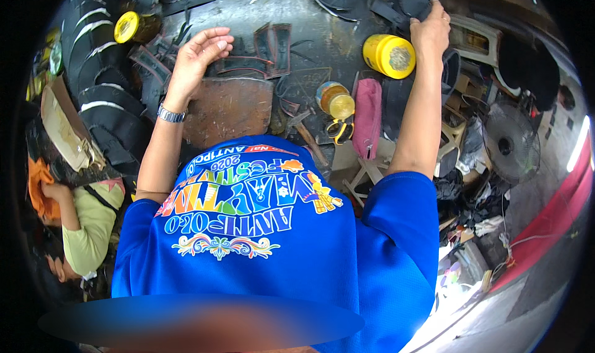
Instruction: The person handles a black sandal, opens it to inspect the interior, and compares it with another sandal. They then pick up and examine several small black strap pieces from the table, aligning and fitting them onto the sandal. The person continues to manipulate the straps and sandal components by hand.
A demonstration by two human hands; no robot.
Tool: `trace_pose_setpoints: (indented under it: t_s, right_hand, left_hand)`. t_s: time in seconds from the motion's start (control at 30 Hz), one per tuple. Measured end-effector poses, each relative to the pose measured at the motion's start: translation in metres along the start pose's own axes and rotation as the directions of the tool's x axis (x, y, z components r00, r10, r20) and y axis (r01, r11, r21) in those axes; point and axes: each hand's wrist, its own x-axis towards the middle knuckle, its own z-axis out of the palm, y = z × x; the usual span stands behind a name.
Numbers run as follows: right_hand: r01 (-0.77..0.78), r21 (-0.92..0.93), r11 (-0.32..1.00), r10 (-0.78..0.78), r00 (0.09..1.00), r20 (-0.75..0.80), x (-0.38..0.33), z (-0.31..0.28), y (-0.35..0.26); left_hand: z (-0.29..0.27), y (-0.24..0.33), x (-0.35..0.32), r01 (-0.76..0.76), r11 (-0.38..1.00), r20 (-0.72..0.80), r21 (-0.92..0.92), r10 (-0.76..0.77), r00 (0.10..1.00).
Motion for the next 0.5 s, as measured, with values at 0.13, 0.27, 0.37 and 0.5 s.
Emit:
trace_pose_setpoints:
  t_s: [0.13, 0.27, 0.37, 0.5]
  right_hand:
    - [-0.046, 0.668, 0.742, -0.231, 0.919, 0.319, -0.056, -0.024, -0.068]
    - [0.530, 0.619, 0.580, -0.776, 0.590, 0.222, -0.126, -0.006, -0.127]
    - [0.695, 0.452, 0.559, -0.816, 0.558, 0.152, -0.152, 0.014, -0.145]
    - [0.719, 0.385, 0.578, -0.815, 0.529, 0.235, -0.142, 0.026, -0.141]
  left_hand:
    - [-0.010, 0.000, -0.001, -0.038, 0.998, -0.048, 0.050, 0.040, 0.998]
    - [0.019, -0.014, 0.003, -0.094, 0.979, 0.113, 0.179, 0.074, 0.991]
    - [0.038, -0.025, 0.003, -0.069, 0.863, 0.228, 0.501, -0.054, 0.972]
    - [0.046, -0.038, -0.001, -0.401, 0.558, 0.353, 0.727, 0.197, 0.915]
